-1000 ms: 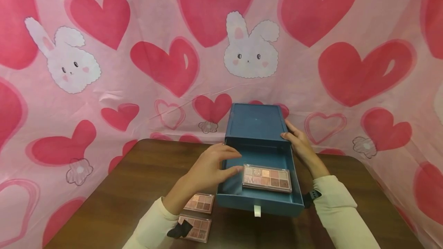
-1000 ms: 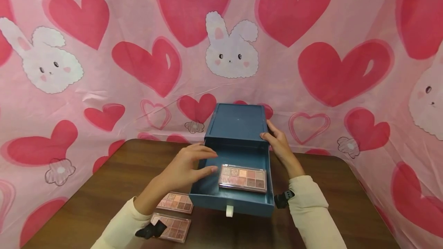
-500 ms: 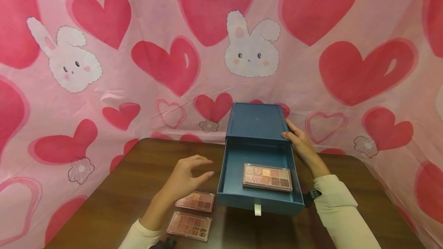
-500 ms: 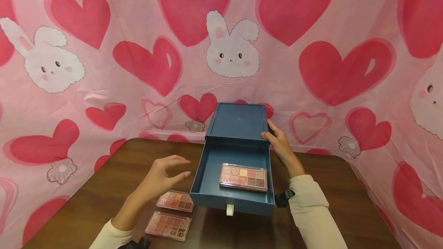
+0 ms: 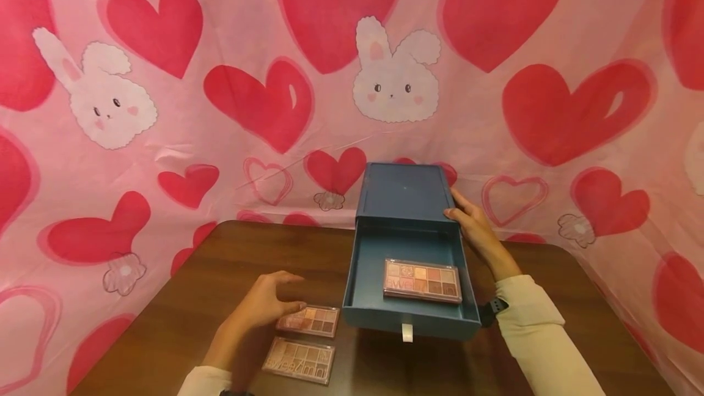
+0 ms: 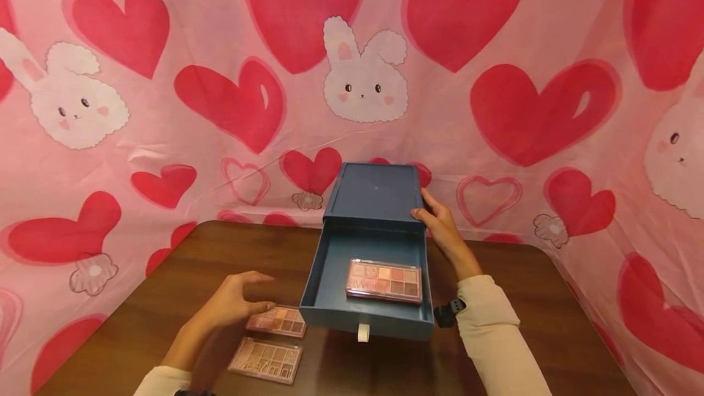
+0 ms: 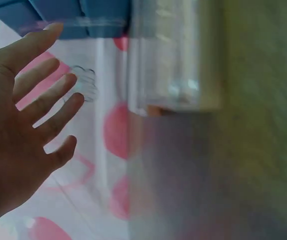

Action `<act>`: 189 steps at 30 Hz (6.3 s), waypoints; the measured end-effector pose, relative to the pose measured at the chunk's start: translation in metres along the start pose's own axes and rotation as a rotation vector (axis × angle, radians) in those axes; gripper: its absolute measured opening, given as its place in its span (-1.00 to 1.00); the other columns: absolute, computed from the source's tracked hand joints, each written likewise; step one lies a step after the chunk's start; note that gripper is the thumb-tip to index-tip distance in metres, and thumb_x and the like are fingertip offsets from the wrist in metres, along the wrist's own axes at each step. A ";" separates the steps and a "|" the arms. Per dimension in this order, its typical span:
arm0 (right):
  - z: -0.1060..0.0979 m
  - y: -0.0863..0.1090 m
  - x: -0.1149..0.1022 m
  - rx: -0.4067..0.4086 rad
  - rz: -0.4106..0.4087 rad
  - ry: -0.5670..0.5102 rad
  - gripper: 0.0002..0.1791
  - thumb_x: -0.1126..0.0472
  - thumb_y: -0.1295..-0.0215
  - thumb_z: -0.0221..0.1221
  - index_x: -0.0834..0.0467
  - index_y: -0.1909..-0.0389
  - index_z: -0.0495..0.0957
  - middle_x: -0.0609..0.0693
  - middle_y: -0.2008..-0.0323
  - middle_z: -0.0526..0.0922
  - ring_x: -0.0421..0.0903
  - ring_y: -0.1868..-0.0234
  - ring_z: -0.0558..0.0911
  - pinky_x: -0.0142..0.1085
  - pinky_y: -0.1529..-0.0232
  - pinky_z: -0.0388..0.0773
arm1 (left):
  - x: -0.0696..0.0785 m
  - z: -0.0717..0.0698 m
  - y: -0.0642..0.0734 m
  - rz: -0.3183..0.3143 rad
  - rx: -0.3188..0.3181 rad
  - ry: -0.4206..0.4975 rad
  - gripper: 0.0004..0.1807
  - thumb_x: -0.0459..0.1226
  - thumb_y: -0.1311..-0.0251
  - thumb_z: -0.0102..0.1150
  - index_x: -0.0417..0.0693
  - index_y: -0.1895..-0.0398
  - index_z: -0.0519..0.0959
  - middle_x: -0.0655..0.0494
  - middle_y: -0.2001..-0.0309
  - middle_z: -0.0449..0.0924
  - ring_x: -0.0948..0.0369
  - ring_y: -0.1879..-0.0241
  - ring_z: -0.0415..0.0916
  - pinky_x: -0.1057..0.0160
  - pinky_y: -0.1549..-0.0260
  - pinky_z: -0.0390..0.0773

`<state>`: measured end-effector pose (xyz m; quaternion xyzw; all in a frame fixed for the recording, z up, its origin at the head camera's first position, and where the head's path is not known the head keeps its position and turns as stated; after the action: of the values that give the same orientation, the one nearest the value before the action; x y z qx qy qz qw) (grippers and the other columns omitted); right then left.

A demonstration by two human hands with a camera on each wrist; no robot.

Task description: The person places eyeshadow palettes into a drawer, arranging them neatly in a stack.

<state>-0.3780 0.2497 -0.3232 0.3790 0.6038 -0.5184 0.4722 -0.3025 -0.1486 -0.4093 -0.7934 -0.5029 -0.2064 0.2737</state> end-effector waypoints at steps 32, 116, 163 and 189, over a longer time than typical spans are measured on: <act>0.003 0.001 0.001 -0.006 0.006 -0.010 -0.22 0.38 -0.45 -0.12 0.30 -0.61 -0.20 0.43 -0.57 -0.05 -0.52 0.08 0.57 -0.63 0.04 0.58 | -0.050 0.035 0.004 0.025 -0.319 0.097 -0.32 -0.18 0.21 0.66 -0.06 -0.11 0.68 0.06 -0.05 0.67 0.12 -0.12 0.47 0.11 -0.21 0.41; 0.001 0.000 0.000 0.011 -0.023 -0.004 -0.22 0.38 -0.40 -0.10 0.36 -0.59 -0.15 0.39 -0.59 -0.08 -0.57 0.01 0.50 -0.67 -0.02 0.52 | 0.033 -0.083 -0.003 0.219 0.033 0.170 -0.52 -0.26 0.25 0.65 -0.06 0.12 0.78 0.13 0.50 0.50 0.37 0.41 0.42 0.30 0.40 0.48; 0.001 0.002 0.002 0.022 -0.001 0.024 -0.22 0.35 -0.43 -0.10 0.33 -0.60 -0.19 0.31 -0.62 -0.14 -0.60 -0.03 0.43 -0.71 -0.05 0.46 | 0.156 -0.019 -0.063 0.388 -0.075 0.267 -0.48 -0.12 0.26 0.66 0.04 0.08 0.79 0.20 0.36 0.61 0.27 0.28 0.46 0.24 0.33 0.53; 0.004 0.002 0.000 0.022 0.017 -0.003 -0.22 0.35 -0.43 -0.10 0.29 -0.61 -0.17 0.34 -0.61 -0.10 -0.57 -0.03 0.46 -0.69 -0.05 0.48 | 0.194 0.024 -0.089 0.445 -0.164 -0.015 -0.45 0.01 0.16 0.62 0.10 0.01 0.78 0.30 0.43 0.52 0.34 0.33 0.40 0.35 0.30 0.36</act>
<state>-0.3752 0.2464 -0.3236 0.3885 0.5943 -0.5216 0.4731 -0.3027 0.0307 -0.2903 -0.9059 -0.2991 -0.1752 0.2431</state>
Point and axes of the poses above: each hand's wrist, its own y-axis away from the middle knuckle, its own z-axis out of the palm, x = y × z, the point moved 8 cm from there along -y, towards the middle knuckle
